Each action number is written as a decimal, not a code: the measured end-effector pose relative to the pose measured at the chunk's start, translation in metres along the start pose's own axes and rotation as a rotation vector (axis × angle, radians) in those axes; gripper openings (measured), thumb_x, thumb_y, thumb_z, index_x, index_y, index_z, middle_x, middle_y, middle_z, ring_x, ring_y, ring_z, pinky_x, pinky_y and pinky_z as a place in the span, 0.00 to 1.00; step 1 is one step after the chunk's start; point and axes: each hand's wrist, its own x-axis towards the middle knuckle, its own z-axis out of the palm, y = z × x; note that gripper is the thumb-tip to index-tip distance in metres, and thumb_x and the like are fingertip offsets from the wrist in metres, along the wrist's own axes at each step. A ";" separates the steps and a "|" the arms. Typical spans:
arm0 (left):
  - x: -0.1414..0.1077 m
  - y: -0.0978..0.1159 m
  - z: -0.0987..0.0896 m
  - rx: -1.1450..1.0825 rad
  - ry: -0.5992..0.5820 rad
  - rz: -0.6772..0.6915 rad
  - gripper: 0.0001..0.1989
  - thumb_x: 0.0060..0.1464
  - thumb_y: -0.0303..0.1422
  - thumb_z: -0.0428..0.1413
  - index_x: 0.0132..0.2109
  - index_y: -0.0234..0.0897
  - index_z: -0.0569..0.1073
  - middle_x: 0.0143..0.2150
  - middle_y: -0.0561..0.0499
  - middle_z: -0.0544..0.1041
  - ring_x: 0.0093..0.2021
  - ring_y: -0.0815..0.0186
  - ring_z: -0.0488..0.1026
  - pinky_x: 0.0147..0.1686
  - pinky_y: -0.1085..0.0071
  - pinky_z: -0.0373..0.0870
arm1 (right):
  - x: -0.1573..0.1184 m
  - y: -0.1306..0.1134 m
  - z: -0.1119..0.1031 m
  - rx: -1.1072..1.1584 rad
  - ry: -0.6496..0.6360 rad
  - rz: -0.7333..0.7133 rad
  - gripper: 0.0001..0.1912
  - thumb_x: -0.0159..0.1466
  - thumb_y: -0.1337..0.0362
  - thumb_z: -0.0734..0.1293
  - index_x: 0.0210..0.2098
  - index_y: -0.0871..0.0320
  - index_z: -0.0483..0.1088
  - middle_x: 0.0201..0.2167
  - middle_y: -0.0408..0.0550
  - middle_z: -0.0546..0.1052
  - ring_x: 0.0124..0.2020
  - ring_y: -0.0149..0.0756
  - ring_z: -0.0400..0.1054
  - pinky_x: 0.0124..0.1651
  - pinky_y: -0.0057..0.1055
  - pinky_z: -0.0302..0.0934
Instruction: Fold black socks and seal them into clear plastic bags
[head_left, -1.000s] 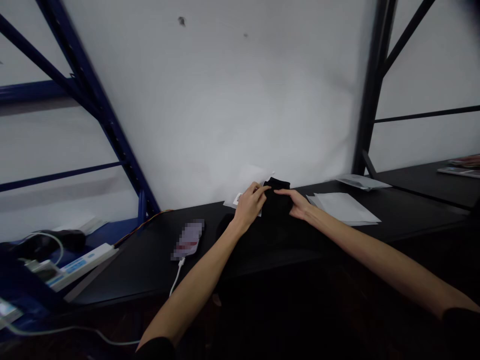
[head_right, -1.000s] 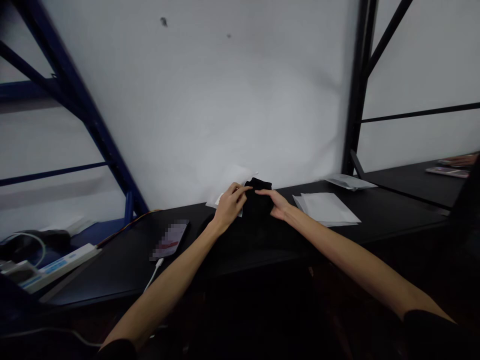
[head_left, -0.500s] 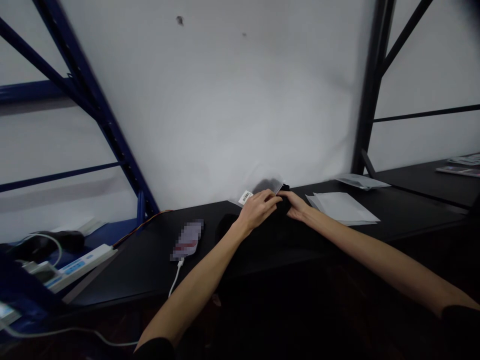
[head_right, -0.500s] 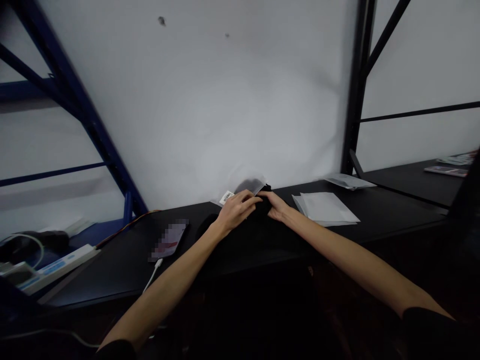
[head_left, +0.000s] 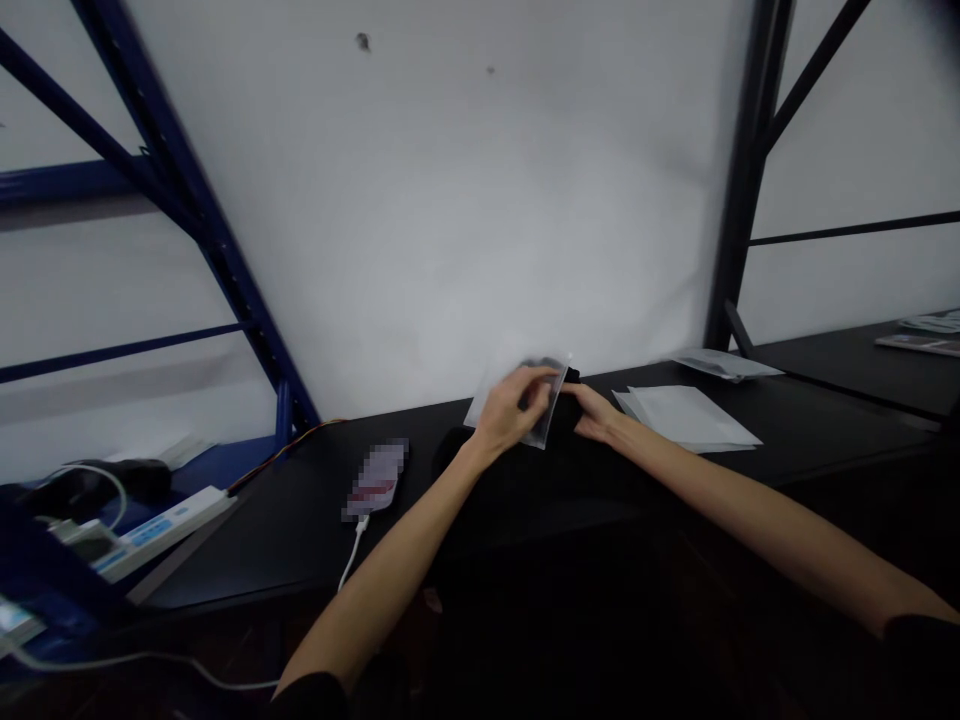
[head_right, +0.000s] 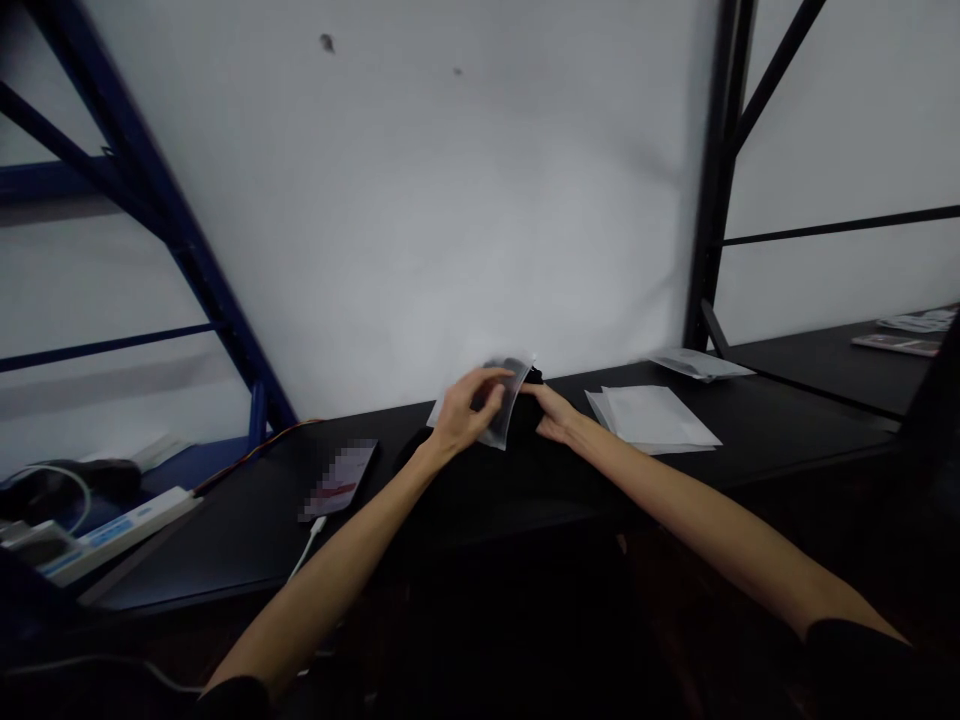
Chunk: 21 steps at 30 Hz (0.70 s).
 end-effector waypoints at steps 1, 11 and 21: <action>0.002 0.000 -0.004 0.018 0.102 -0.030 0.12 0.68 0.32 0.49 0.55 0.42 0.72 0.40 0.50 0.74 0.37 0.66 0.70 0.43 0.65 0.71 | -0.001 0.000 0.001 0.016 -0.009 -0.004 0.08 0.59 0.70 0.69 0.39 0.59 0.76 0.28 0.48 0.79 0.37 0.40 0.75 0.44 0.34 0.70; 0.009 -0.046 -0.015 -0.122 0.283 -0.623 0.14 0.69 0.40 0.48 0.56 0.39 0.66 0.53 0.42 0.73 0.50 0.59 0.72 0.47 0.62 0.70 | -0.003 0.003 0.001 -0.004 -0.003 0.004 0.16 0.53 0.71 0.75 0.41 0.58 0.77 0.30 0.47 0.80 0.37 0.41 0.75 0.45 0.36 0.69; -0.002 -0.061 0.012 -0.334 0.082 -0.662 0.23 0.68 0.49 0.48 0.60 0.39 0.68 0.54 0.41 0.78 0.52 0.57 0.77 0.48 0.61 0.75 | 0.000 -0.001 -0.004 -0.064 0.009 0.018 0.11 0.56 0.66 0.76 0.39 0.58 0.77 0.29 0.47 0.80 0.34 0.40 0.75 0.39 0.33 0.70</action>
